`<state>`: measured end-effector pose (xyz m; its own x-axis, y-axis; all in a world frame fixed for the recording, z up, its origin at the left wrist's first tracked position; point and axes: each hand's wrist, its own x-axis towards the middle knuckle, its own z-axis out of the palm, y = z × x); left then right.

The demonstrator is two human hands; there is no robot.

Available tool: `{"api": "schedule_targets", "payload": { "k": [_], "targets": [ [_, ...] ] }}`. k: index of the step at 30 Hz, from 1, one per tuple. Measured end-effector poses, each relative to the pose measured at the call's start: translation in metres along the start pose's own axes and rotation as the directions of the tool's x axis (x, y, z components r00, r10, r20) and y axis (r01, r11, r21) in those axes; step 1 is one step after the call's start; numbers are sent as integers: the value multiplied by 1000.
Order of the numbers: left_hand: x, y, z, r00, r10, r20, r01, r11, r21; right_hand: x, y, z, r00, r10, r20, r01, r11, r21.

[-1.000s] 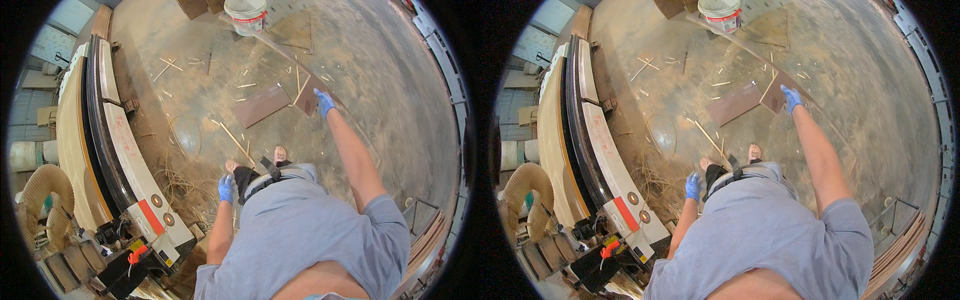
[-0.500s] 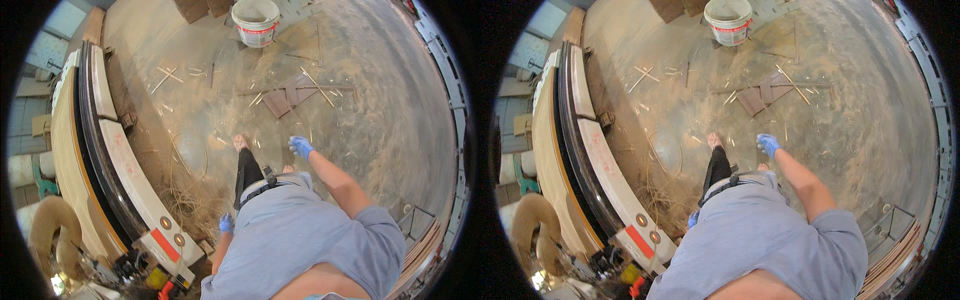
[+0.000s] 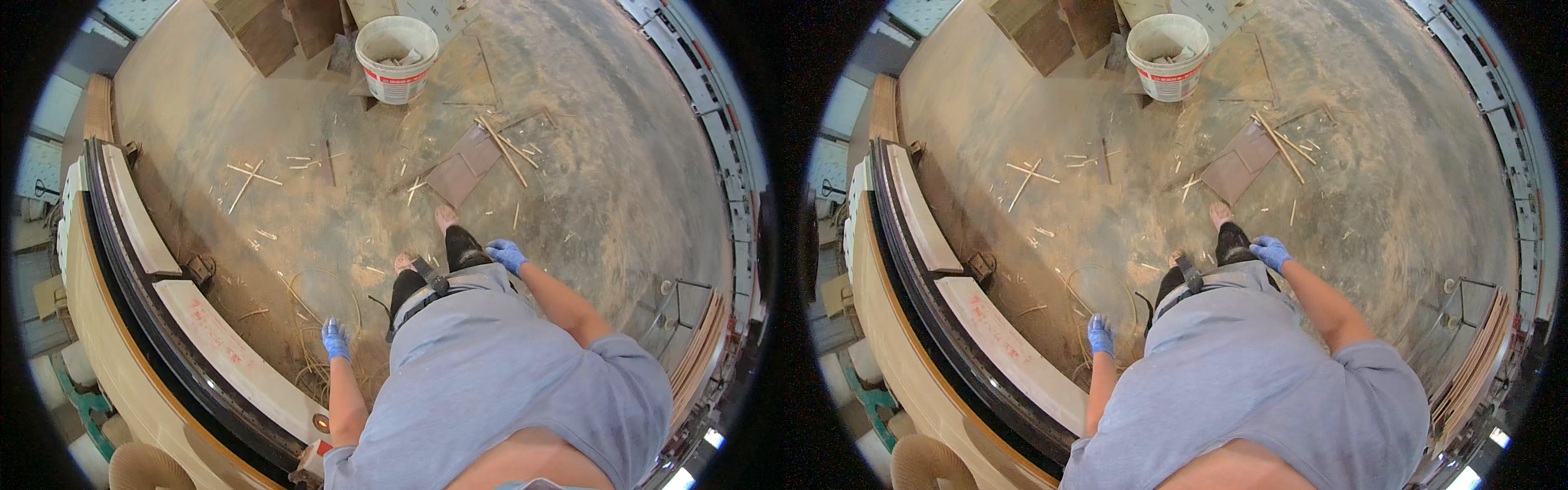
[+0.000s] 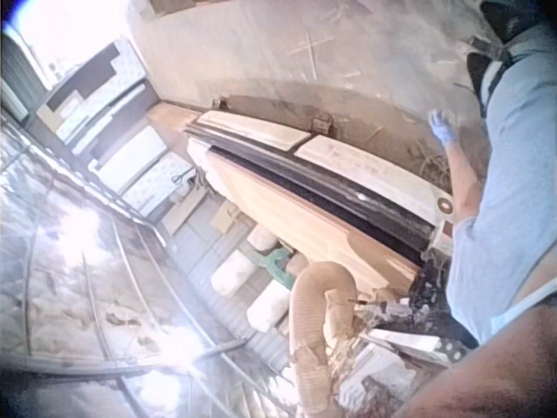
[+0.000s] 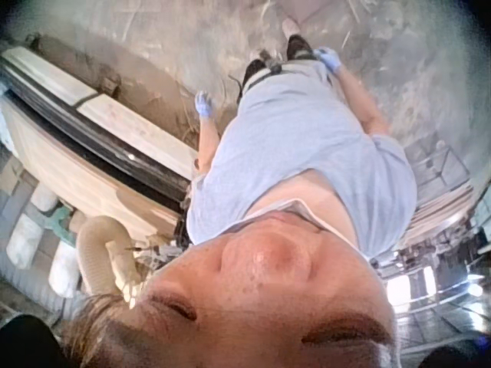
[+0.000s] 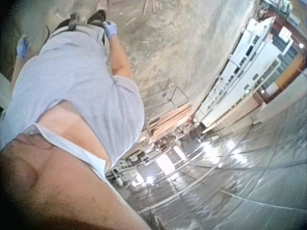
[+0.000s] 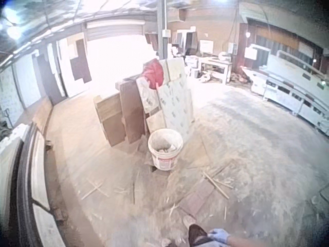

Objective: The person wipes a large brown panel with a white cloth, then picks up and stacks multiple brown wood panels and thin strips on a workbench and a cart. The person moves around the workshop to organize the materials.

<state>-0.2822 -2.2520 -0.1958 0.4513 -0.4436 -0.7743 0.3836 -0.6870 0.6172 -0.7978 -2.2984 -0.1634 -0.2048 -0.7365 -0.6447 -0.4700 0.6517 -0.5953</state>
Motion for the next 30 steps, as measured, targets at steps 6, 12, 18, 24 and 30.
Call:
{"api": "schedule_targets", "payload": {
  "k": [6,12,18,24,30],
  "targets": [
    [49,-62,-22,978,-145,150,140,989,44,50,-15,8,991,87,-106,-82,995,54],
    [76,-71,-17,946,-291,143,231,915,331,83,-52,-7,996,7,-87,4,992,123],
    [121,59,81,974,145,175,-222,776,590,137,-30,-27,988,150,-27,-142,972,188],
    [69,167,198,972,153,180,-233,731,642,201,-2,-44,986,153,-63,-142,977,156],
    [66,212,258,959,104,265,-281,505,816,245,-39,-66,966,150,-212,-8,833,553]
  ]
}}
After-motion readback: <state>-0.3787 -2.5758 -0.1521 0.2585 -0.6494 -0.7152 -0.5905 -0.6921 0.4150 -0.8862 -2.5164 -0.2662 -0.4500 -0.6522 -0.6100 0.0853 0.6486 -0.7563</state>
